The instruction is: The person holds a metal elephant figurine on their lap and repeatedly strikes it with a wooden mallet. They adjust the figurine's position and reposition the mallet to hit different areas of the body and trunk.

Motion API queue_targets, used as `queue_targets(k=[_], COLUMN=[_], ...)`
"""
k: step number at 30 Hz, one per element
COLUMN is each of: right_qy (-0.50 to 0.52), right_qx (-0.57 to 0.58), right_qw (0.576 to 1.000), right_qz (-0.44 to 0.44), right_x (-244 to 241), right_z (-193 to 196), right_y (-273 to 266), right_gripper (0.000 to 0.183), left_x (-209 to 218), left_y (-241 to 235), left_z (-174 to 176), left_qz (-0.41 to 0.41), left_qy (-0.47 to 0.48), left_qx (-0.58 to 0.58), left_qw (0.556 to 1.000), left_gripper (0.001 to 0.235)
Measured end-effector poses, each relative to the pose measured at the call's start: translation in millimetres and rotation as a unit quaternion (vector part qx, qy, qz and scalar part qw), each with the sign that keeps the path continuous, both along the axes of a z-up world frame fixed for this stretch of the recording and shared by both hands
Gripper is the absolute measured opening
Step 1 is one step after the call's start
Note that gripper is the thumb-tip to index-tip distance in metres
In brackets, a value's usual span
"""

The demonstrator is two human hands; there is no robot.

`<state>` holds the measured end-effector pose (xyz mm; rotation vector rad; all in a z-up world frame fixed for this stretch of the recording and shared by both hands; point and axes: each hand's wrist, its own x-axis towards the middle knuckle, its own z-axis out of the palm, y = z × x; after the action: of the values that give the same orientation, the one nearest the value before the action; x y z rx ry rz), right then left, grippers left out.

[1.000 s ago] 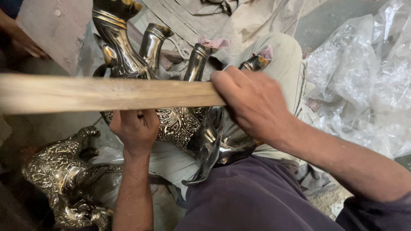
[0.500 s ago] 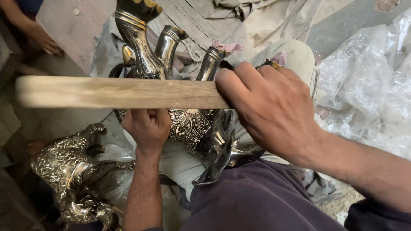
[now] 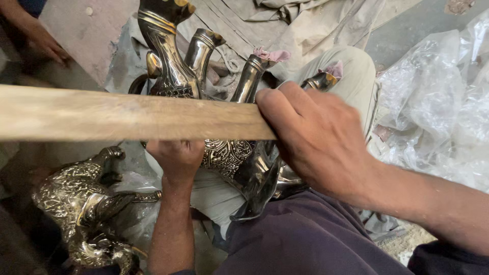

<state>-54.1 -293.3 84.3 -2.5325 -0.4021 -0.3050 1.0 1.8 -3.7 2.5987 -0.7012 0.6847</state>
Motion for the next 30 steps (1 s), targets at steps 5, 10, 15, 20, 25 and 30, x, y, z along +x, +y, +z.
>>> queue_targets(k=[5, 10, 15, 20, 25, 30], right_qy=[0.028, 0.066, 0.061, -0.003, -0.006, -0.056], right_qx=[-0.071, -0.001, 0.047, 0.096, 0.092, 0.091], right_qw=[0.997, 0.998, 0.996, 0.995, 0.996, 0.994], right_qz=[-0.010, -0.022, -0.047, -0.024, -0.013, 0.013], right_x=[-3, -9, -21, -20, -16, -6], right_z=[-2, -10, -23, -31, -27, -13], right_y=[-2, -1, -4, 0, 3, 8], right_gripper=[0.020, 0.019, 0.039, 0.049, 0.048, 0.037], left_x=[-1, 1, 0, -4, -11, -5], left_y=[-3, -7, -7, -9, 6, 18], left_z=[6, 12, 24, 27, 7, -17], left_qz=[-0.005, -0.035, -0.028, -0.011, -0.053, -0.025], left_qy=[0.002, -0.003, 0.003, 0.045, -0.008, -0.008], left_qx=[-0.003, -0.033, -0.257, -0.173, -0.013, -0.006], left_qw=[1.000, 0.999, 0.966, 0.984, 0.998, 1.000], left_gripper=[0.021, 0.019, 0.024, 0.024, 0.032, 0.022])
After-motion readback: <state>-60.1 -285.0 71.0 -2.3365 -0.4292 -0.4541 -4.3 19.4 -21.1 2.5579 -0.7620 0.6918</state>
